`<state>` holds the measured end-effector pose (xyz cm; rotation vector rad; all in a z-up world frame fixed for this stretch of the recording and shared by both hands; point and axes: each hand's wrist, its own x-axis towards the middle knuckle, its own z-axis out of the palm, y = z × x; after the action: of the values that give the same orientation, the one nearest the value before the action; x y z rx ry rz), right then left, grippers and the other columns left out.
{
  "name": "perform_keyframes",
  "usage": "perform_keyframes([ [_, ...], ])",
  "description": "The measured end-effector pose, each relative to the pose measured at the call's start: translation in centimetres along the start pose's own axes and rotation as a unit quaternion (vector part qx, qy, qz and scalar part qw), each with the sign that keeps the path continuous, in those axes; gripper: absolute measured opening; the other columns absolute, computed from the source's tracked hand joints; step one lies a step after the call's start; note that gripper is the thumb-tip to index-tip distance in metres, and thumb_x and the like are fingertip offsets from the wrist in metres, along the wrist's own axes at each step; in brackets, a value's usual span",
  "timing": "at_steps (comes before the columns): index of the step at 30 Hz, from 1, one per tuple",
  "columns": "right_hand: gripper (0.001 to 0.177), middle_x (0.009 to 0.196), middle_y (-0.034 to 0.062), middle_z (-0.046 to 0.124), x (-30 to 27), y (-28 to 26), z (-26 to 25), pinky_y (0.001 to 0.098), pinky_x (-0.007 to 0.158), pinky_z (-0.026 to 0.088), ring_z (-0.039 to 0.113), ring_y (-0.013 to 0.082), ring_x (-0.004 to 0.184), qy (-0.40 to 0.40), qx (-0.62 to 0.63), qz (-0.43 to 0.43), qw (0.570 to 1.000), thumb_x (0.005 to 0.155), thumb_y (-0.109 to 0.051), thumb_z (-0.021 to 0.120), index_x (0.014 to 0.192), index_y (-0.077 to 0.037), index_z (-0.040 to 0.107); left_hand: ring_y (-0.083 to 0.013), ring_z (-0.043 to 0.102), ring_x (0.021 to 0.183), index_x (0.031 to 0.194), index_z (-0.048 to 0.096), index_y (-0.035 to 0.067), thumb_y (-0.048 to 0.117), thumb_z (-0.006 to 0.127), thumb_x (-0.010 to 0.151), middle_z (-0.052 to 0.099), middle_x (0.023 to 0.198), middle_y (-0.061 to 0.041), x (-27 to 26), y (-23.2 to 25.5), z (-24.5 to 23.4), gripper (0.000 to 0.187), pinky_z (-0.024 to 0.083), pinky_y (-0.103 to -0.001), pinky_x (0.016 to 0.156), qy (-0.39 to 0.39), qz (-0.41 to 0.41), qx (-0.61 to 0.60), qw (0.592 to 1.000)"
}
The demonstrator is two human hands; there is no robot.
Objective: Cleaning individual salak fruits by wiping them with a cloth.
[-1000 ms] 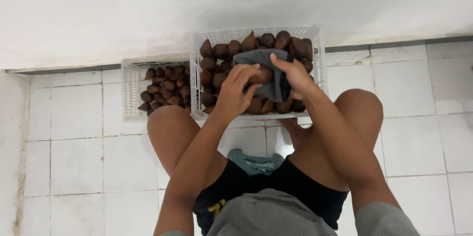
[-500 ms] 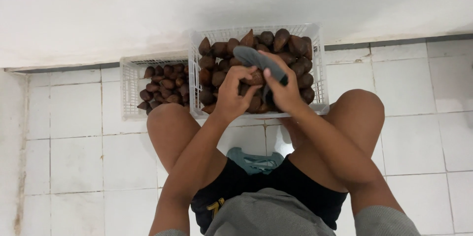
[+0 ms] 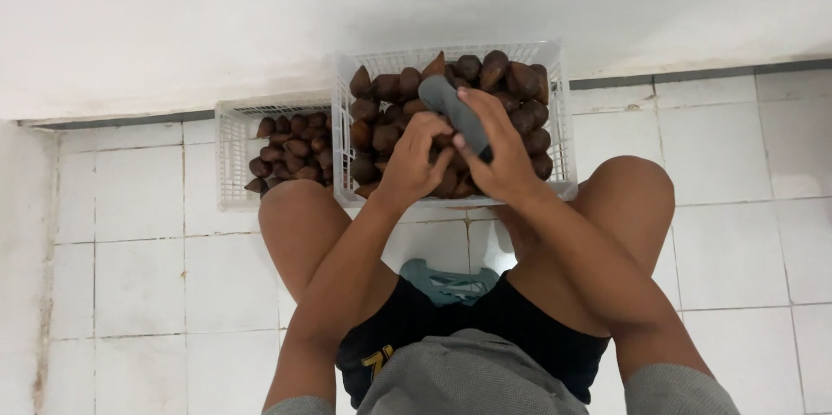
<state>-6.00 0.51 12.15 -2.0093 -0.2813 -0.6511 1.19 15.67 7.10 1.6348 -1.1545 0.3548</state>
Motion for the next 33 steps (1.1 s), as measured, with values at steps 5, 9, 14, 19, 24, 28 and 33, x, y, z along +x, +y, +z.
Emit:
perform_keyframes([
  [5,0.082,0.141,0.0205,0.056,0.9,1.5,-1.6,0.0600,0.102,0.048,0.058,0.0362,0.128,0.030,0.219,0.528,0.820,0.091,-0.061,0.073,0.146,-0.005,0.048,-0.0354,0.067,0.098,0.110,0.059,-0.002,-0.012,0.078,0.086,0.063,0.107,-0.016,2.0,2.2,-1.0,0.032,0.060,-0.049,0.087,-0.006,0.076,0.034,0.996],
  [9,0.084,0.145,0.0257,0.051,0.4,3.0,-2.9,0.0631,0.096,0.051,0.058,0.0434,0.129,0.100,0.296,0.557,0.769,0.093,-0.056,0.074,0.153,-0.007,0.039,-0.0357,0.065,0.102,0.120,0.056,-0.002,-0.006,0.079,0.088,0.060,0.110,-0.014,1.7,1.3,0.1,0.039,0.057,-0.049,0.091,0.015,0.000,-0.012,1.000],
  [14,0.046,0.144,0.0204,0.053,0.6,0.9,-3.5,0.0519,0.114,0.039,0.049,0.0347,0.137,0.080,0.051,0.119,0.988,0.112,-0.034,0.050,0.147,-0.004,0.049,-0.0332,0.060,0.106,0.123,0.053,0.003,0.002,0.079,0.092,0.054,0.109,-0.013,1.2,0.6,-0.4,0.041,0.051,-0.049,0.097,0.068,-0.152,-0.094,0.981],
  [19,0.055,0.154,0.0201,0.045,0.3,0.8,-1.4,0.0551,0.114,0.039,0.045,0.0404,0.141,-0.026,-0.083,-0.034,0.996,0.104,-0.027,0.061,0.152,-0.005,0.047,-0.0318,0.059,0.110,0.116,0.049,0.004,0.000,0.079,0.091,0.050,0.107,-0.012,0.3,0.4,0.2,0.040,0.048,-0.049,0.101,0.056,-0.203,-0.125,0.970],
  [24,0.084,0.143,0.0237,0.054,1.2,1.8,-0.4,0.0565,0.110,0.044,0.053,0.0396,0.133,0.035,0.202,0.501,0.841,0.094,-0.060,0.071,0.145,0.002,0.048,-0.0336,0.063,0.101,0.110,0.054,0.003,-0.010,0.075,0.089,0.054,0.102,-0.011,0.5,0.8,0.1,0.033,0.056,-0.046,0.094,-0.009,-0.029,0.010,0.999],
  [28,0.086,0.141,0.0210,0.054,2.7,-0.4,-1.3,0.0578,0.102,0.049,0.058,0.0385,0.126,0.091,0.294,0.575,0.758,0.089,-0.056,0.075,0.151,-0.005,0.044,-0.0382,0.064,0.101,0.111,0.052,0.000,-0.009,0.075,0.090,0.054,0.103,-0.013,1.3,0.9,-0.4,0.033,0.056,-0.049,0.092,0.000,-0.041,-0.003,0.999],
  [33,0.042,0.145,0.0197,0.052,0.6,0.5,-2.0,0.0571,0.113,0.038,0.048,0.0407,0.138,0.030,0.019,0.118,0.992,0.111,-0.022,0.054,0.148,-0.002,0.050,-0.0390,0.061,0.111,0.124,0.049,0.003,0.004,0.075,0.097,0.054,0.115,-0.017,1.7,1.2,-1.6,0.038,0.052,-0.057,0.098,0.060,-0.284,-0.131,0.948],
])
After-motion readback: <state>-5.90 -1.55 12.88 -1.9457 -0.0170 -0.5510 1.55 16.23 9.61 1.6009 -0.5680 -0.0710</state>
